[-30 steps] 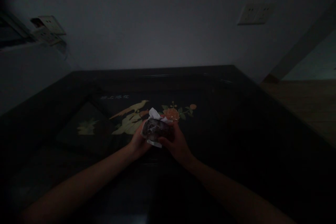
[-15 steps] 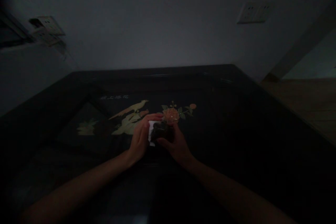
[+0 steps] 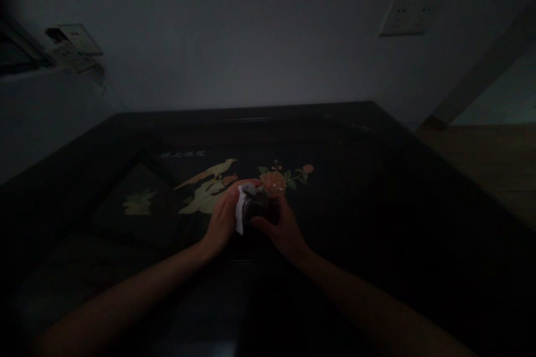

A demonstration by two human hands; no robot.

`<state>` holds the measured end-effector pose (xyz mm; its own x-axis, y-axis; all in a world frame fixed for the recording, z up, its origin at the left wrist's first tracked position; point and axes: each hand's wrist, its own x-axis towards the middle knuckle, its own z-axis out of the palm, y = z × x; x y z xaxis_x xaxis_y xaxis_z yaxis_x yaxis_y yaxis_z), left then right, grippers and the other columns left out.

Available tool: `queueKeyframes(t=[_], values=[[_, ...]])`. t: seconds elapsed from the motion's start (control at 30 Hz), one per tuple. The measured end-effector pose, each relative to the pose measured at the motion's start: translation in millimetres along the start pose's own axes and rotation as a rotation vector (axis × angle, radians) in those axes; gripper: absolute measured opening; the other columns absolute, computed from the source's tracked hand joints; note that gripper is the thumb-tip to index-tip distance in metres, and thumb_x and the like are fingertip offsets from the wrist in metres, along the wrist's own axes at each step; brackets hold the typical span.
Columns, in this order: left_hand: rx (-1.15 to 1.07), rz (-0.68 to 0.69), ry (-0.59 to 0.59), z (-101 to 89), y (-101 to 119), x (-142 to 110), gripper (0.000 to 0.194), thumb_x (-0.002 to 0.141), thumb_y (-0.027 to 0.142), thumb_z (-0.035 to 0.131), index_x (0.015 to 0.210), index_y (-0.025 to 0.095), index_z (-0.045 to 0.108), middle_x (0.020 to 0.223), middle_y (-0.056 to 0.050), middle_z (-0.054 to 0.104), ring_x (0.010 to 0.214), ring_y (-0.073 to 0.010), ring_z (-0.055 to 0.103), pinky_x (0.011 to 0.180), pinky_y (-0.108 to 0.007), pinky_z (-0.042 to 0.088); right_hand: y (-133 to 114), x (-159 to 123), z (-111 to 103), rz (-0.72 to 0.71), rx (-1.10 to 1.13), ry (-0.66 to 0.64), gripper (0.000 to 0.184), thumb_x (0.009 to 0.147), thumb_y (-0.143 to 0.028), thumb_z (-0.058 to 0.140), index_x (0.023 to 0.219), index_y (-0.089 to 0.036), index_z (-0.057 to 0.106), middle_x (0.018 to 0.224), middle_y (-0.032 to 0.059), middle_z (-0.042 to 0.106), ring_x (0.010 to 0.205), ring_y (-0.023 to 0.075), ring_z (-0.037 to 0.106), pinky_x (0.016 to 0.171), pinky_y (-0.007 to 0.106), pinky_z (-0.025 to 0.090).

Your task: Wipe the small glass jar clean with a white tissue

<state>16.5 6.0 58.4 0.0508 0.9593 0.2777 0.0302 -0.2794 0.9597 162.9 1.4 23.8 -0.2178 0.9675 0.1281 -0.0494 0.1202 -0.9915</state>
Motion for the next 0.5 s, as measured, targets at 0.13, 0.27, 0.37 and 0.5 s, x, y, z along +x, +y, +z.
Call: queueKeyframes(t=[0.13,0.27,0.37,0.5], values=[[-0.327,-0.312,0.143,6.2,-5.6,1.3,0.031,0.087,0.039,0.049,0.098,0.016,0.066,0.098,-0.005,0.07,0.091,-0.0201,0.063,0.084,-0.03,0.046,0.6,-1.0,-0.5,0.027,0.027,-0.009,0.05,0.068,-0.057,0.071,0.096,-0.024,0.046,0.091,0.0033,0.063,0.084,0.0213,0.062,0.072,0.033,0.051],[-0.67,-0.54,0.166,10.7,-8.4,5.8,0.027,0.08,0.037,0.057,0.091,0.014,0.066,0.081,-0.004,0.07,0.078,-0.0188,0.065,0.076,-0.029,0.048,3.1,0.4,1.1,0.02,0.126,-0.03,0.055,0.066,-0.058,0.073,0.099,-0.024,0.046,0.096,0.0045,0.062,0.087,0.0214,0.063,0.075,0.034,0.051],[-0.799,-0.651,0.086,11.2,-8.0,8.4,0.024,0.08,0.034,0.055,0.081,0.013,0.066,0.071,-0.004,0.068,0.068,-0.0166,0.063,0.07,-0.027,0.049,4.9,1.8,2.3,0.015,0.202,-0.069,0.055,0.067,-0.057,0.072,0.101,-0.024,0.046,0.099,0.0056,0.063,0.088,0.0214,0.063,0.074,0.033,0.051],[-0.768,-0.645,0.098,10.5,-7.3,6.9,0.023,0.081,0.034,0.053,0.08,0.015,0.065,0.07,-0.003,0.067,0.067,-0.0163,0.063,0.069,-0.027,0.048,5.5,1.9,2.6,0.01,0.204,-0.076,0.054,0.065,-0.058,0.074,0.098,-0.024,0.046,0.093,0.004,0.063,0.084,0.0207,0.063,0.071,0.032,0.051]])
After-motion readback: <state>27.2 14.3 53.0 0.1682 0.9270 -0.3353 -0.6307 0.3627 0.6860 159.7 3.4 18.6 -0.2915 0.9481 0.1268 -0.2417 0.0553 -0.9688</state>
